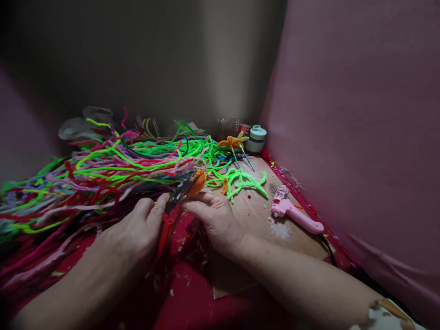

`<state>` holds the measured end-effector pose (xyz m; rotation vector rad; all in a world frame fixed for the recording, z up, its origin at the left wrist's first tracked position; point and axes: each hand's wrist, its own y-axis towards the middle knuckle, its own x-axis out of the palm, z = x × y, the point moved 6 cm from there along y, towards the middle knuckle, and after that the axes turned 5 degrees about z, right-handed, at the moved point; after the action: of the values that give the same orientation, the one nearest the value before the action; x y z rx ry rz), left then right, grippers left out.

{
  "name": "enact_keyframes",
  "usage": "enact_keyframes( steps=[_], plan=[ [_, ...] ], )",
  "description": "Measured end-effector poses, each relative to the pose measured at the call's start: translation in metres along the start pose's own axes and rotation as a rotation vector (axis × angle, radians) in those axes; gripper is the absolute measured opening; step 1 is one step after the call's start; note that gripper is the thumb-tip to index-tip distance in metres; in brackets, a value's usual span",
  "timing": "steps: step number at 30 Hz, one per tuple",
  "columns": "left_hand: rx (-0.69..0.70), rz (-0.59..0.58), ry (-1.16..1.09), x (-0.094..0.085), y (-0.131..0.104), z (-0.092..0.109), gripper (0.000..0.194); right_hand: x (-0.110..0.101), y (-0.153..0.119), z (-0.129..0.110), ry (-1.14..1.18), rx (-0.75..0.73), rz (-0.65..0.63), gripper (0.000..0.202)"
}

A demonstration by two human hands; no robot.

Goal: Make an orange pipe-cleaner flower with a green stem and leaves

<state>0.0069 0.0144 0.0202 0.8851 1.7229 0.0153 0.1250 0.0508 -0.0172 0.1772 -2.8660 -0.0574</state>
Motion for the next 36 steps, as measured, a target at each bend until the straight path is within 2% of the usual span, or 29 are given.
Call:
enact_keyframes(
  steps=[9,13,18,21,24,29,32,36],
  plan=[
    [0.000,0.129,0.009,-0.004,0.000,0.003,0.045,0.002,-0.001,-0.001,0.004,-0.019,-0.006,0.017],
    [0.048,0.112,0.032,-0.009,0.003,0.005,0.044,0.001,-0.002,0.001,-0.015,-0.001,0.011,0.015],
    [0.031,0.008,-0.018,-0.006,0.001,0.005,0.042,0.002,-0.003,-0.004,-0.080,-0.009,0.029,0.011],
    [0.024,0.036,-0.065,-0.007,0.000,0.002,0.043,0.002,-0.002,-0.001,0.003,0.038,0.025,0.011],
    [-0.035,0.072,-0.066,-0.007,0.002,-0.011,0.047,0.002,0.000,0.003,0.097,0.069,0.023,0.011],
    [-0.167,-0.175,-0.037,0.019,0.009,-0.032,0.048,0.003,0.001,0.006,0.133,0.044,-0.036,0.007],
    [-0.131,-0.307,-0.071,0.033,0.009,-0.027,0.043,0.003,0.000,0.007,0.159,0.038,-0.056,0.008],
    [-0.082,-0.418,-0.142,0.040,0.008,-0.018,0.038,0.006,-0.002,0.006,0.178,0.060,-0.103,0.009]
  ],
)
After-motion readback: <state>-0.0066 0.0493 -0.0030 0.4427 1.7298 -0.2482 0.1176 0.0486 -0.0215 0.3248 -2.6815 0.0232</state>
